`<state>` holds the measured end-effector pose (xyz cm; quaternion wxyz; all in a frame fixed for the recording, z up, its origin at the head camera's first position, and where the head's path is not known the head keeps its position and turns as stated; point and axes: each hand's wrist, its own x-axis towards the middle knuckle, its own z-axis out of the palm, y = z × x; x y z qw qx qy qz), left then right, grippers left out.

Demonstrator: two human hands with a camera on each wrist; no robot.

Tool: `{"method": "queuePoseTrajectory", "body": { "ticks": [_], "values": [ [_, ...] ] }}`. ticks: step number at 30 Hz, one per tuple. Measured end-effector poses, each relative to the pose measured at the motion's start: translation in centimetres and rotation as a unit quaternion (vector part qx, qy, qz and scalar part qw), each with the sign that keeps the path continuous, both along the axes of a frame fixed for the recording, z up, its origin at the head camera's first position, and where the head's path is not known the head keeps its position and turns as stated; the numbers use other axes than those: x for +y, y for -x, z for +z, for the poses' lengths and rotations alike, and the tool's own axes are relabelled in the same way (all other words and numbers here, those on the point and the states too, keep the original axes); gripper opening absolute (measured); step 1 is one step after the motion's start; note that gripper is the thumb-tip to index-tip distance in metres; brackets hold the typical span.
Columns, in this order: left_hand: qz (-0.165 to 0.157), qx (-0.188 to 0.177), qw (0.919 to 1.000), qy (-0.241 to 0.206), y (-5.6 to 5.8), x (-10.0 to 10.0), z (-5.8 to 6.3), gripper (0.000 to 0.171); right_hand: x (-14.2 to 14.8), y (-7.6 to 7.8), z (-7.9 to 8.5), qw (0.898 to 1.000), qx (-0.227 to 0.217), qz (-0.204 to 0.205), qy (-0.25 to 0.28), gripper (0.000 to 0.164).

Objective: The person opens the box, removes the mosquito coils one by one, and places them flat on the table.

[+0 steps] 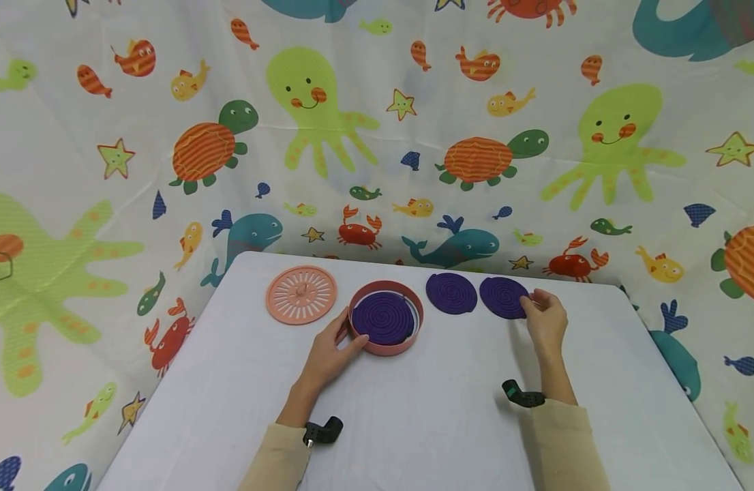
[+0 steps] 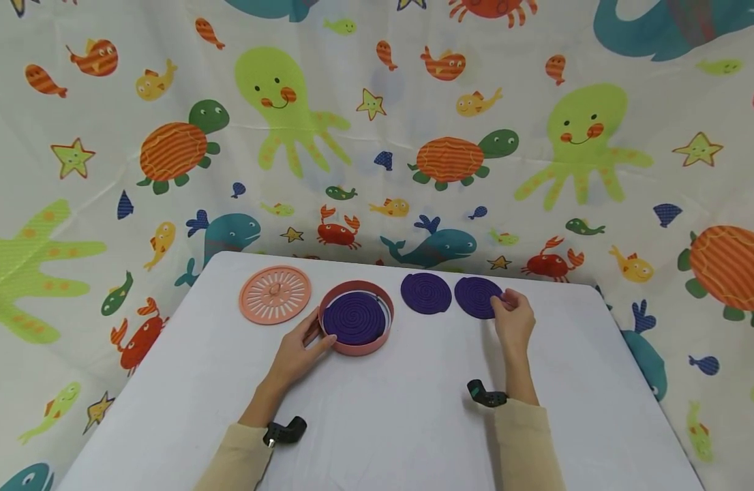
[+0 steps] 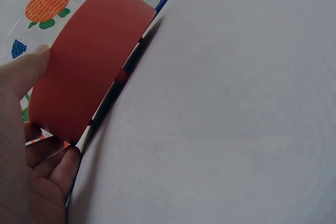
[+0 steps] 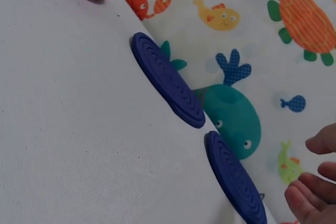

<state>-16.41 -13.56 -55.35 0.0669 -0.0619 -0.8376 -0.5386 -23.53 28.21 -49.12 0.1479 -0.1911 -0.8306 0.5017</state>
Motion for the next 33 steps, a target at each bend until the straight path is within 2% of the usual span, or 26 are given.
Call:
{"method": "queuePoseTrajectory", "body": {
  "ticks": [4, 12, 21, 29, 33],
  "values": [
    [-0.001, 0.002, 1.0, -0.001, 0.0, 0.0, 0.0, 0.084, -0.3, -0.2, 0.2, 1.0, 0.0, 0.0, 0.0, 0.049],
    [-0.002, 0.002, 1.0, -0.005, -0.1, 0.0, 0.0, 0.084, -0.9, -0.7, 0.5, 1.0, 0.03, -0.001, 0.008, 0.047],
    [-0.001, -0.001, 1.0, -0.004, 0.0, 0.1, 0.1, 0.084, -1.9, -1.1, 1.4, 0.999, 0.032, 0.005, 0.02, 0.049],
    [-0.003, -0.001, 1.0, -0.004, 0.0, 0.1, 0.0, 0.084, -2.9, -1.4, 2.0, 0.996, 0.077, 0.008, 0.037, 0.047],
    [-0.002, -0.004, 1.0, -0.003, 0.0, 0.1, 0.1, 0.084, -3.3, -1.5, 2.1, 0.996, 0.083, 0.01, 0.04, 0.047]
  ]
}}
